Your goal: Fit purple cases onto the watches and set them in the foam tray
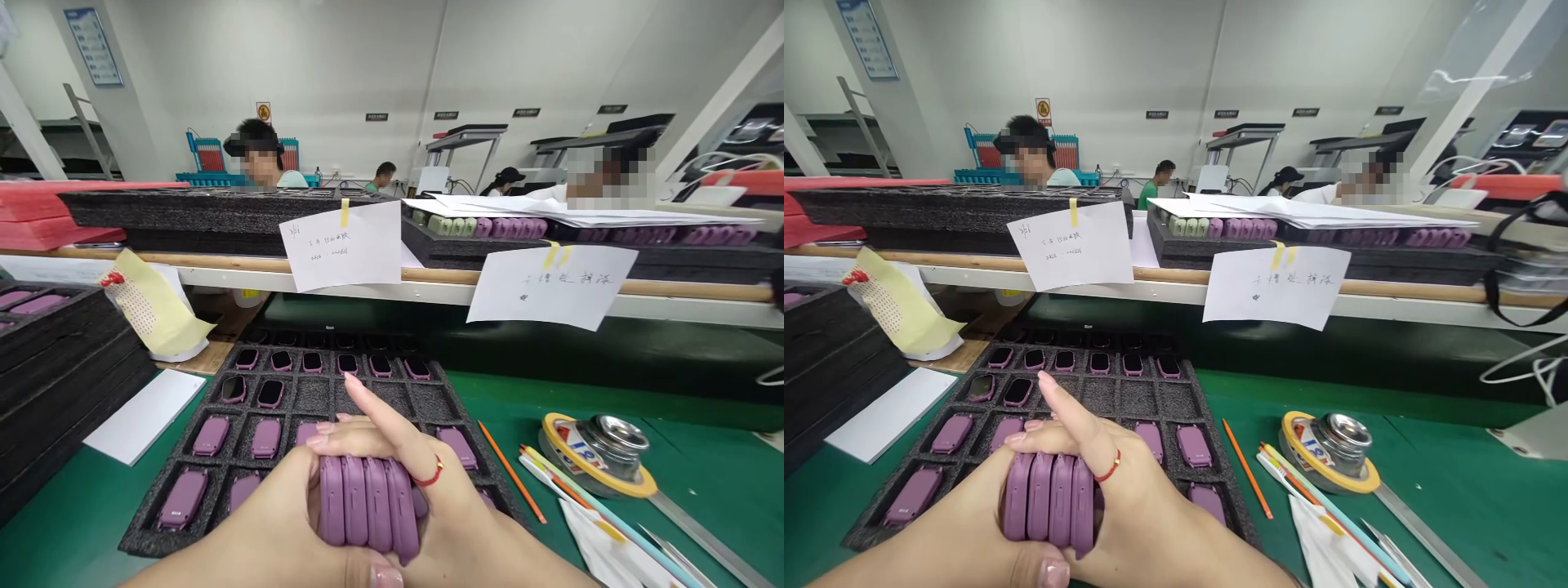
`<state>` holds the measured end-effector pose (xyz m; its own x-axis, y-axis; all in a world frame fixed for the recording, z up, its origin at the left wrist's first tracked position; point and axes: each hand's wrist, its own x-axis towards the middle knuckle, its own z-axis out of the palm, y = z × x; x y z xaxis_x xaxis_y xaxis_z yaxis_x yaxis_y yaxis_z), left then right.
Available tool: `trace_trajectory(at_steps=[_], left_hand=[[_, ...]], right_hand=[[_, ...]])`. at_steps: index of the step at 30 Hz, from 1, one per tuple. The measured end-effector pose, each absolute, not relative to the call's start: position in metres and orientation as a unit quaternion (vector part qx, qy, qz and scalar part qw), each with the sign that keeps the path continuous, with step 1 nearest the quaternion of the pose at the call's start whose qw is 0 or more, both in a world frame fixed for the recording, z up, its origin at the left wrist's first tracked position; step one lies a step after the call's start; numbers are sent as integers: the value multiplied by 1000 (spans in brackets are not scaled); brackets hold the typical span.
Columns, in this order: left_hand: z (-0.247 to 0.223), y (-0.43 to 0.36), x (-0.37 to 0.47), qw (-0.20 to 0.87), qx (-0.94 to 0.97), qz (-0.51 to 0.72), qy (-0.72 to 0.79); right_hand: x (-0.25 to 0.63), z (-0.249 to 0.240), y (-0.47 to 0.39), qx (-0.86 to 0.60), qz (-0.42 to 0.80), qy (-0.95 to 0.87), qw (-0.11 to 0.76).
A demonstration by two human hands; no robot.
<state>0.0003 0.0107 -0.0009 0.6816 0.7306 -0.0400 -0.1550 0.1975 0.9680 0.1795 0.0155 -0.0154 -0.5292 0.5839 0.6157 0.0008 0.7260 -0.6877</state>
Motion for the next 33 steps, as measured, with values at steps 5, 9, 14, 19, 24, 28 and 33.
trace_trajectory(at_steps=[5, 9, 14, 19, 24, 28, 33], left_hand=[[0, 14, -1, 728, 562, 290, 263], [3, 17, -3, 732, 568, 275, 256], [5, 19, 0, 722, 581, 292, 236], [-6, 13, 8, 656, 571, 374, 323], [-5, 9, 3, 519, 651, 401, 383], [-7, 12, -5, 383, 749, 423, 336], [-18, 15, -4, 351, 772, 433, 306]], right_hand=[[179, -17, 18, -191, 321, -817, 438], [179, -18, 19, -197, 314, -823, 431], [180, -16, 18, -204, 242, -850, 421], [181, -17, 19, -204, 134, -894, 375], [187, -18, 20, -270, 224, -860, 370], [188, -19, 22, -282, 438, -728, 445], [186, -20, 29, -305, 579, -613, 443]])
